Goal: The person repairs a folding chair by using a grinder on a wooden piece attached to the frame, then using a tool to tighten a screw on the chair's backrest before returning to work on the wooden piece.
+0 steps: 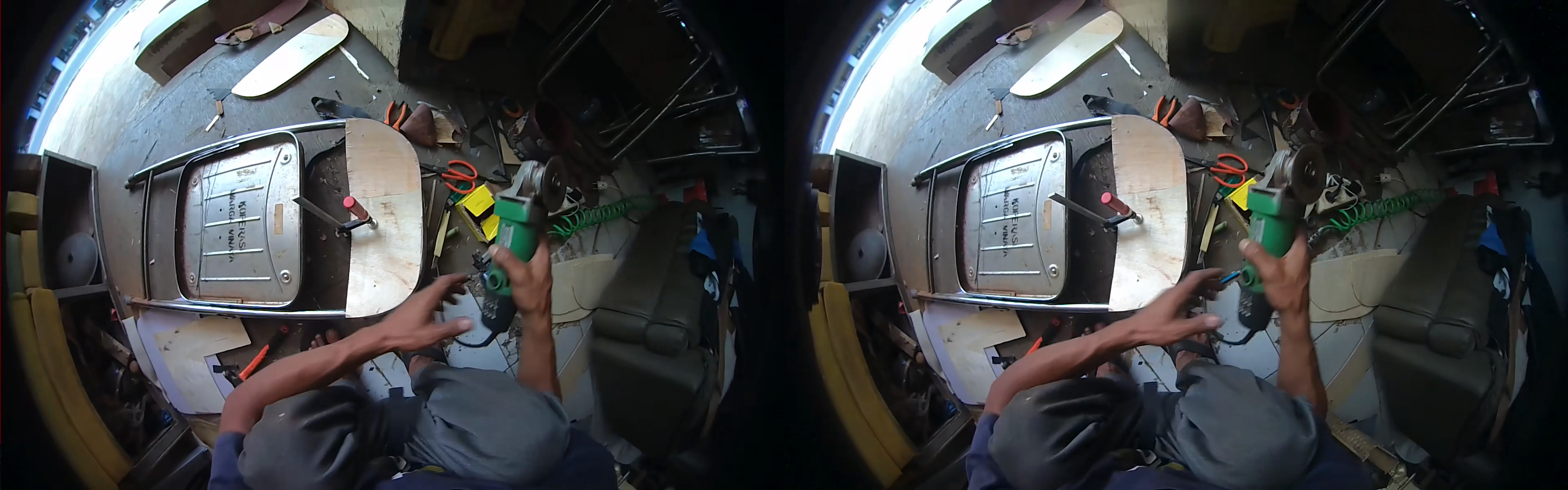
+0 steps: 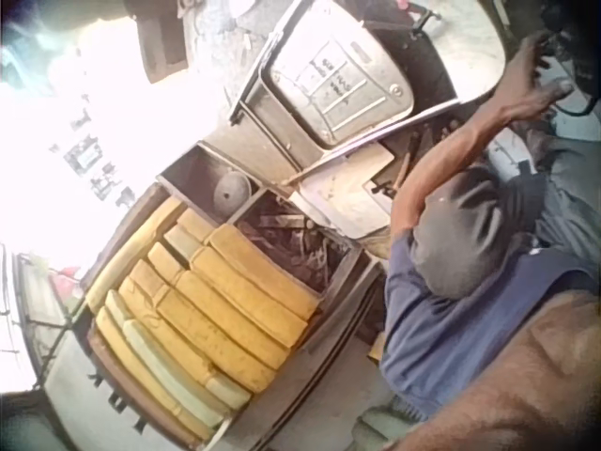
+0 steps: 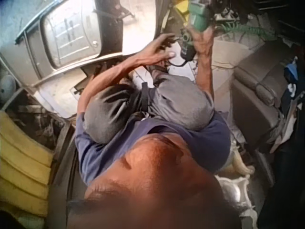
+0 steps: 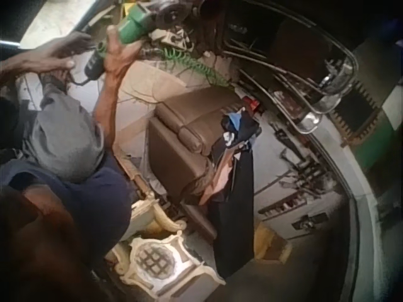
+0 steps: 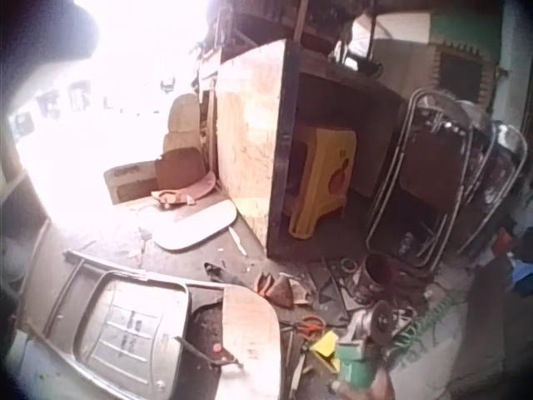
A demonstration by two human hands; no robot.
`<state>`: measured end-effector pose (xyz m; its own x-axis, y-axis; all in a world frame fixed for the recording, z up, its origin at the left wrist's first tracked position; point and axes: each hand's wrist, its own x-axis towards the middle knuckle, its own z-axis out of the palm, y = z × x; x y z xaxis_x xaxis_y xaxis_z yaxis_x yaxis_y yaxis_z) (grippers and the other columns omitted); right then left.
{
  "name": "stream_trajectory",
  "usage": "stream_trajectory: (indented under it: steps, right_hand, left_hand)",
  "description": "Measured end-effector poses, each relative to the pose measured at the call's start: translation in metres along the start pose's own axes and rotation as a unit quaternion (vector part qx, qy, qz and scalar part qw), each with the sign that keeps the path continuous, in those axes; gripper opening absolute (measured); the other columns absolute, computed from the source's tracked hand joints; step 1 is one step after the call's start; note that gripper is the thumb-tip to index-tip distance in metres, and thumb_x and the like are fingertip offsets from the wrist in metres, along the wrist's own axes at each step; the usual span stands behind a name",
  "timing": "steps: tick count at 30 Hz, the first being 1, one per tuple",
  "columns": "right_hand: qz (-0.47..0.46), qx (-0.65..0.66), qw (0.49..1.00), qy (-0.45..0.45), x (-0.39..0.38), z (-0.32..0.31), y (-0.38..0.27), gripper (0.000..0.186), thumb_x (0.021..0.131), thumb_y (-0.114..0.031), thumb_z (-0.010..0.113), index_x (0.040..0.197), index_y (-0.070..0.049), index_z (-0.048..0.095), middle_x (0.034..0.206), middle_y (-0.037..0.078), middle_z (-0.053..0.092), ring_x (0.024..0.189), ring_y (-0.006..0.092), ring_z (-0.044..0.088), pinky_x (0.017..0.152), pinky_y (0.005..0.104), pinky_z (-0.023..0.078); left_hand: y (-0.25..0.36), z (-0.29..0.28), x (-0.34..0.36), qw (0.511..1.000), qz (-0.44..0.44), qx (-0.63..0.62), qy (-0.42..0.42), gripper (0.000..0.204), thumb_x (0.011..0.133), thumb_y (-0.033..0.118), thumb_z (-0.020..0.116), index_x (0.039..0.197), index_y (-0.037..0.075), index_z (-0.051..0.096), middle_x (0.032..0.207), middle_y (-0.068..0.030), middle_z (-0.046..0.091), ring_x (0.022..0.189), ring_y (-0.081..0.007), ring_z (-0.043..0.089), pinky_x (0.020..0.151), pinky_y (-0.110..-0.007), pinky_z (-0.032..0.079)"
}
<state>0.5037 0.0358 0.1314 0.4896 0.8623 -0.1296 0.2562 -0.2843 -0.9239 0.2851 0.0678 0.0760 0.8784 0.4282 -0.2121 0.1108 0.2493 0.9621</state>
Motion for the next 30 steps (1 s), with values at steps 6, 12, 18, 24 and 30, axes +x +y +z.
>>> stream_trajectory:
  steps: [6,12,18,24,30]
  right_hand:
    - [0.135,0.385,0.910,-0.077,-0.044,0.013,-0.001,0.062,0.087,-0.033,0.077,0.135,-0.002,0.054,0.106,0.010,0.064,0.096,0.0225,0.066,0.085,0.0376,0.056]
    - [0.134,0.327,0.930,-0.104,-0.035,0.012,0.055,0.060,0.090,-0.039,0.070,0.133,-0.001,0.053,0.107,0.014,0.064,0.089,0.0274,0.072,0.081,0.0398,0.061]
    - [0.224,0.468,0.853,-0.064,-0.036,0.055,0.038,0.053,0.088,-0.039,0.069,0.120,0.002,0.057,0.094,0.015,0.067,0.082,0.0285,0.072,0.073,0.0439,0.065]
    - [0.258,0.441,0.849,-0.135,-0.027,0.050,0.065,0.052,0.089,-0.037,0.067,0.118,0.003,0.053,0.100,0.015,0.064,0.081,0.0279,0.071,0.068,0.0450,0.065]
    - [0.243,0.365,0.896,-0.072,-0.030,0.052,0.060,0.052,0.086,-0.039,0.067,0.114,0.004,0.057,0.088,0.018,0.067,0.072,0.0289,0.070,0.064,0.0410,0.063]
  left_hand:
    - [0.018,0.030,0.018,0.961,-0.031,-0.241,-0.129,0.084,0.093,0.046,0.075,0.149,-0.001,0.034,0.130,-0.0169,0.056,0.117,-0.0235,0.059,0.096,-0.036,0.051]
    - [-0.020,0.041,-0.001,0.991,0.055,-0.114,-0.030,0.087,0.096,0.043,0.072,0.151,-0.004,0.026,0.123,-0.0181,0.057,0.114,-0.0242,0.058,0.095,-0.039,0.049]
    - [-0.035,0.033,-0.026,0.998,0.051,0.029,0.023,0.093,0.092,0.022,0.074,0.156,-0.003,0.012,0.126,-0.0343,0.057,0.120,-0.0460,0.059,0.100,-0.049,0.046]
    - [-0.039,0.029,-0.027,0.997,0.032,0.065,0.023,0.092,0.092,0.015,0.069,0.157,-0.004,0.006,0.113,-0.0387,0.062,0.108,-0.0534,0.063,0.093,-0.054,0.049]
    - [-0.051,0.043,-0.026,0.993,0.026,0.071,0.096,0.070,0.086,0.007,0.064,0.141,-0.008,0.023,0.091,-0.0407,0.063,0.089,-0.0585,0.063,0.076,-0.062,0.048]
